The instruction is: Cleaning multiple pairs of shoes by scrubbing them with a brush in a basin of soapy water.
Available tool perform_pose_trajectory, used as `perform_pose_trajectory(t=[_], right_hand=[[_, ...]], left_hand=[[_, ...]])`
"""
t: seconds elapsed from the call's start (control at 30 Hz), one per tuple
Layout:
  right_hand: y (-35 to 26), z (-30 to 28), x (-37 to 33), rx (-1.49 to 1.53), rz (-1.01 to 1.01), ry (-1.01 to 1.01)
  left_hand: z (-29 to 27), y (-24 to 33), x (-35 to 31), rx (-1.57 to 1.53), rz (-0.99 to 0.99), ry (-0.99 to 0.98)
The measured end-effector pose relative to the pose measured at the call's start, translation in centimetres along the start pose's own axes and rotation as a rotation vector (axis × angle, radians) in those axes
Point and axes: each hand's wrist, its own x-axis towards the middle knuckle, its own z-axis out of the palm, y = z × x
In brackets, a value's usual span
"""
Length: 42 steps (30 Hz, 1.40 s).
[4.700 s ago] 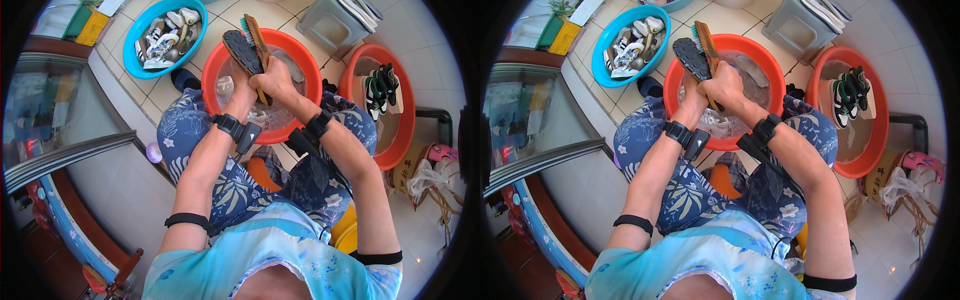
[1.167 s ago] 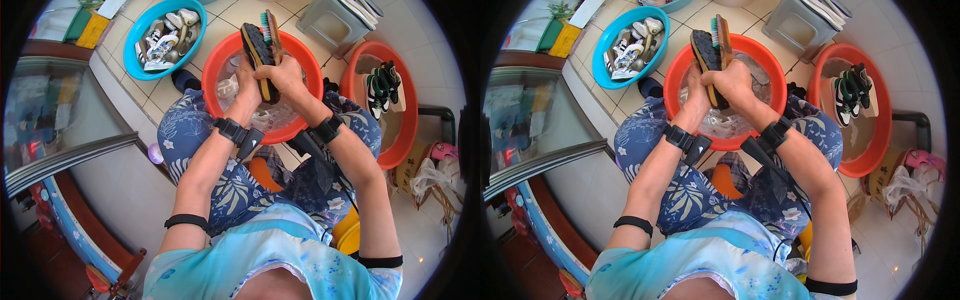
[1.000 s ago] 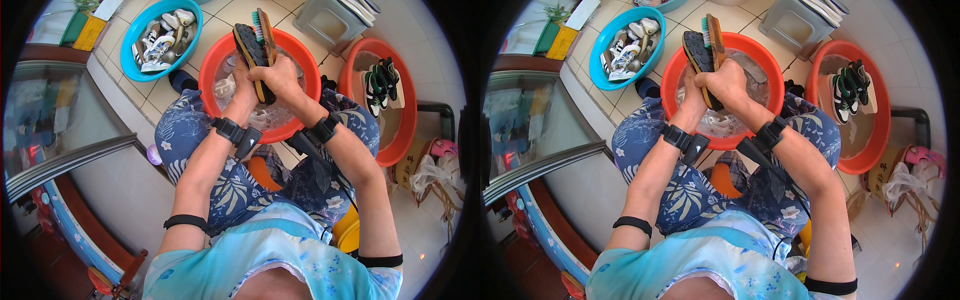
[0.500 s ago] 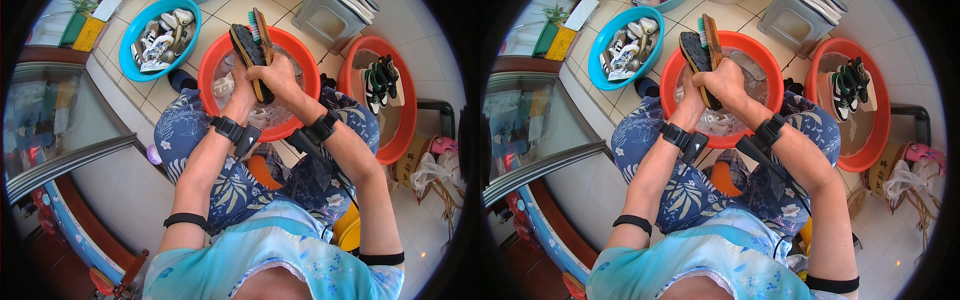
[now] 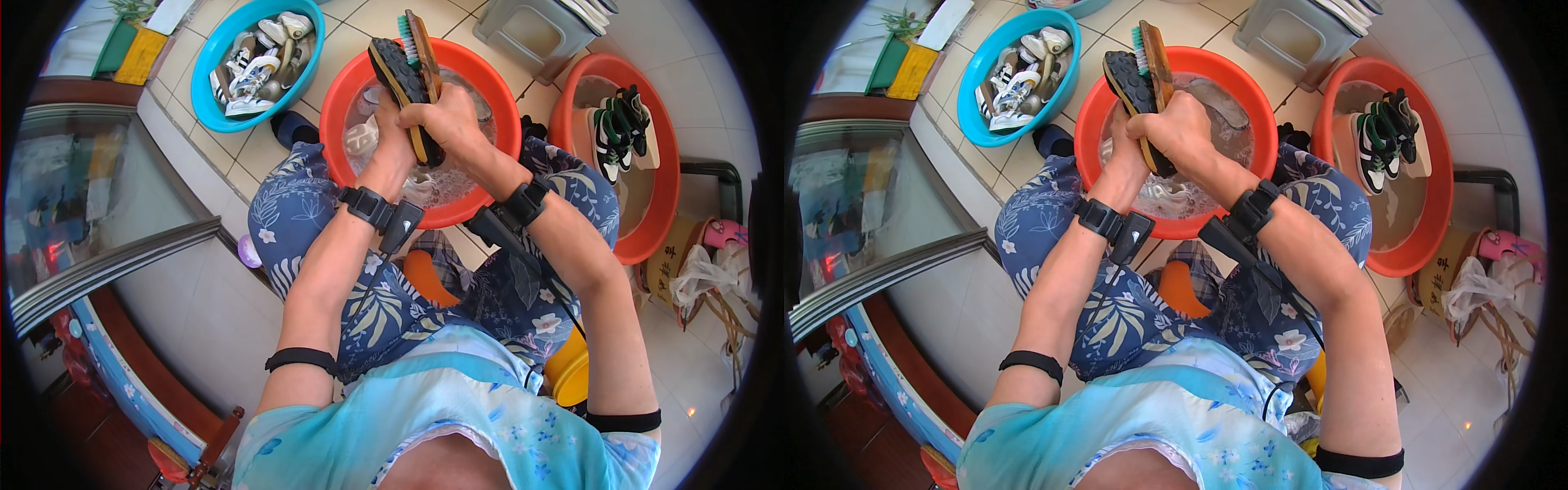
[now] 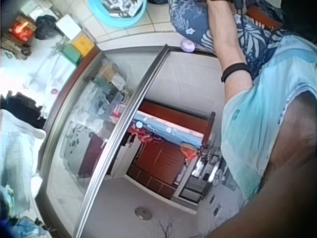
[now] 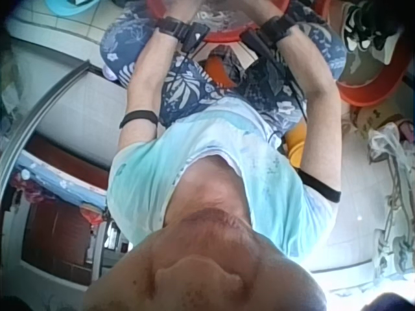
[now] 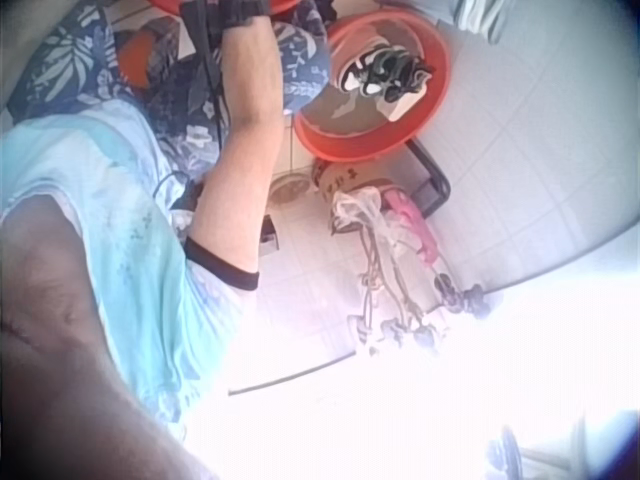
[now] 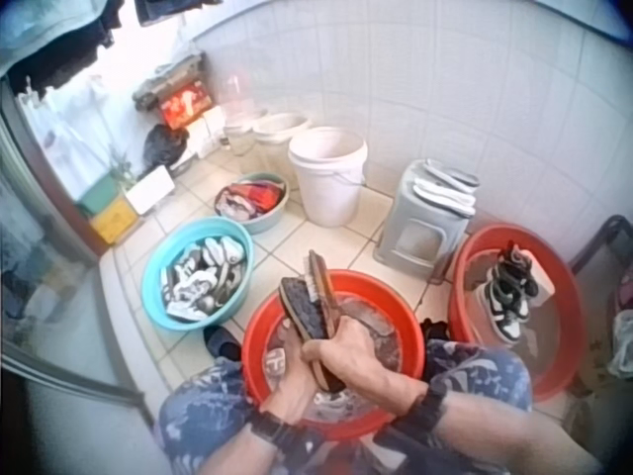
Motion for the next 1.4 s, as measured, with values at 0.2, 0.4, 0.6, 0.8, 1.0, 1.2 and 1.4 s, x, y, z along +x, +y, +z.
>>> perform_pose_trajectory(t=[0.2, 0.4, 0.6, 0.8, 1.0, 1.2, 1.4], right_hand=[[0.09, -0.14, -0.11, 0.012, -0.029, -0.015], [-0.18, -0.07, -0.24, -0.022, -0.001, 0.001], [-0.24, -0.26, -0.33, 0.001, -0.044, -0.016], [0.28, -0.14, 0.05, 0.022, -0.042, -0.005], [0.10, 0.02, -0.03, 0.025, -0.033, -0.001], [0.18, -0.03, 0.02, -0.015, -0.080, 0.000], [-0.11, -0.09, -0.07, -0.019, -0.022, 0.016]], left_hand=[[0.28, 0.27, -0.27, -0.023, -0.058, -0.002], [0.50, 0.32, -0.43, 0.001, -0.056, -0.002], [0.16, 0.38, -0.47, -0.054, -0.102, -0.044], [0.64, 0.28, -0.35, -0.010, -0.068, -0.002], [0.46, 0.57, -0.53, -0.031, -0.097, -0.007], [0.53, 0.50, -0.42, -0.074, -0.129, 0.009], [0.36, 0.31, -0.26, -0.041, -0.094, -0.012]])
